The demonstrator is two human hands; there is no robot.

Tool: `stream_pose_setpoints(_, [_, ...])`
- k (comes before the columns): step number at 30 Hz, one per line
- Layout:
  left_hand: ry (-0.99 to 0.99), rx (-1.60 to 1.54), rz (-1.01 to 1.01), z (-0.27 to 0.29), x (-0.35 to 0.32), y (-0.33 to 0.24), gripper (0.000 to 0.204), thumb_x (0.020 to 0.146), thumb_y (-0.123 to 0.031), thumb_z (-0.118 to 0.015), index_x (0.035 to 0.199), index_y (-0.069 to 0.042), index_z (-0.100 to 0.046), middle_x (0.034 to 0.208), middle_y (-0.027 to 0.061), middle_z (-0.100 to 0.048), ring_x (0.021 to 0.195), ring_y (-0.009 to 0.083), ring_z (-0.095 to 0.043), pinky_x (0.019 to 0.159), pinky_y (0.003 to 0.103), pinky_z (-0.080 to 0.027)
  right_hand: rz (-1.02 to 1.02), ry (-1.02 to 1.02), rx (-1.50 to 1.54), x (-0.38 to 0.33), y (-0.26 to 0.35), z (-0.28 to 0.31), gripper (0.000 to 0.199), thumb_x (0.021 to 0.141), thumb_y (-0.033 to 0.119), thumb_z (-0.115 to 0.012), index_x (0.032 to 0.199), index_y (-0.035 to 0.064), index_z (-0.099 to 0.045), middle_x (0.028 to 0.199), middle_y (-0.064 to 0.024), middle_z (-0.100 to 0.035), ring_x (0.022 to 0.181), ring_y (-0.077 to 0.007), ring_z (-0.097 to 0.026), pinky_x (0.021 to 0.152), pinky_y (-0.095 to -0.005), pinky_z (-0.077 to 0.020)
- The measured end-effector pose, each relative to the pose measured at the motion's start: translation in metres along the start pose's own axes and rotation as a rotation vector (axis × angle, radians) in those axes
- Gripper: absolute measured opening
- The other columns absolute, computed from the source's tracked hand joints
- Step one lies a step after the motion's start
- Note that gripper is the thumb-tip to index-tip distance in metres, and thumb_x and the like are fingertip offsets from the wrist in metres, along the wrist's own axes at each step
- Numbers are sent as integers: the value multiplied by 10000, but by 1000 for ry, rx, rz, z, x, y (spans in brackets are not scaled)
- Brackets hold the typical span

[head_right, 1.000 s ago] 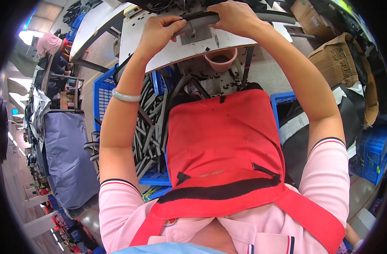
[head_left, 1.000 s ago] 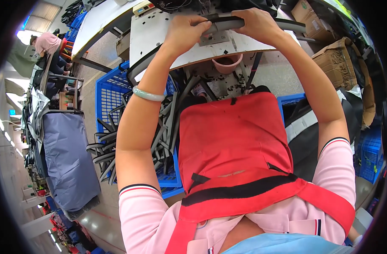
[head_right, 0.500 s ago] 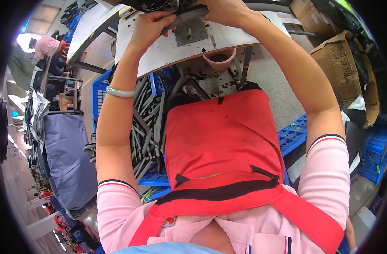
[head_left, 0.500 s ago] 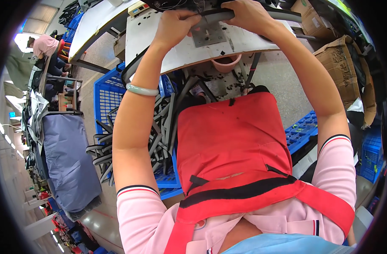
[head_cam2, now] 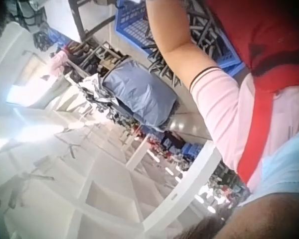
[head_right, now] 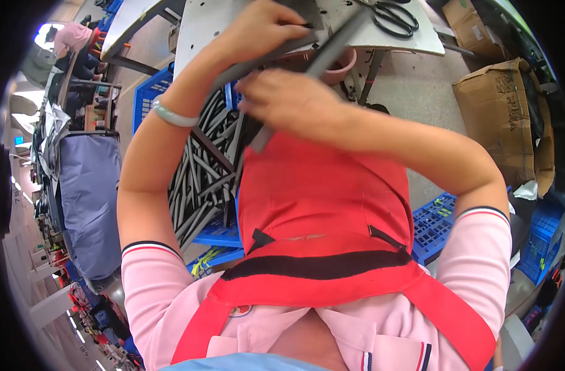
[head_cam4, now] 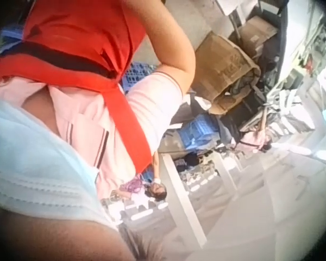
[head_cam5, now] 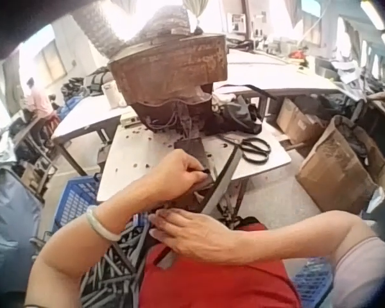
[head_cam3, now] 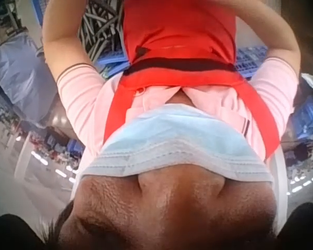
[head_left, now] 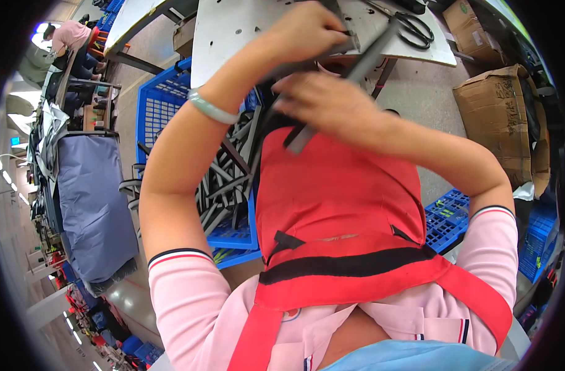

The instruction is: Feeding long foam strips into an industrial machine and trimming them with scissors at a factory workstation.

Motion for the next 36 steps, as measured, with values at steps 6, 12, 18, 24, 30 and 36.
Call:
stream_pose_setpoints(6, [-257, -241, -309, -37, 2, -40, 216, 827, -148, -652, 888, 56, -689, 722, 199, -675, 606, 195, -620, 572, 342, -483, -160, 55, -149, 7, 5, -52, 246, 796, 187, -581, 992, 57, -655, 1034, -123, -657, 1044, -269, -612, 896, -379, -467])
stream_pose_setpoints(12, [-284, -293, -211, -56, -27, 25, 275, 899, -247, -600, 980, -5, -701, 766, 50, -704, 657, 150, -620, 611, 285, -489, -360, 619, -31, -36, -29, -16, 248, 816, 232, -641, 1012, 80, -639, 731, -130, -670, 741, -299, -679, 635, -421, -517])
stream_pose_setpoints(18, [113, -622, 221, -99, -90, 74, 328, 972, -290, -566, 1031, 19, -661, 828, 32, -669, 786, 113, -625, 735, 250, -490, -644, 363, 129, -48, -74, 47, 408, 835, 383, -676, 1094, 74, -614, 790, -181, -661, 778, -369, -642, 683, -435, -498])
stream_pose_setpoints(24, [14, -506, 211, -33, -76, 45, 265, 915, -223, -650, 1035, 9, -691, 747, 15, -657, 598, 47, -541, 544, 193, -443, -668, 313, 420, -44, -86, 69, 578, 750, 377, -776, 1121, -18, -575, 802, -198, -645, 781, -325, -657, 687, -364, -497])
stream_pose_setpoints(30, [-229, -73, 15, 11, -37, 34, 313, 881, -261, -688, 1074, -16, -707, 725, 35, -671, 598, 50, -545, 524, 201, -430, -599, 187, 133, -23, -113, 82, 541, 760, 270, -745, 1177, -22, -563, 937, -207, -651, 879, -340, -630, 789, -396, -474])
stream_pose_setpoints(36, [-196, -174, 42, 16, 10, 43, 337, 879, -279, -692, 1060, 5, -704, 744, 44, -684, 580, 61, -548, 531, 204, -441, -695, 290, 222, -42, -185, 65, 559, 742, 388, -742, 1123, 0, -611, 908, -213, -674, 861, -347, -656, 745, -419, -497])
Point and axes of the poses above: each hand's wrist, its own x-axis towards the middle knuckle, its own z-axis out of the back of the hand, y = z × x, the point moved 1 cm from there along x, towards the middle knuckle
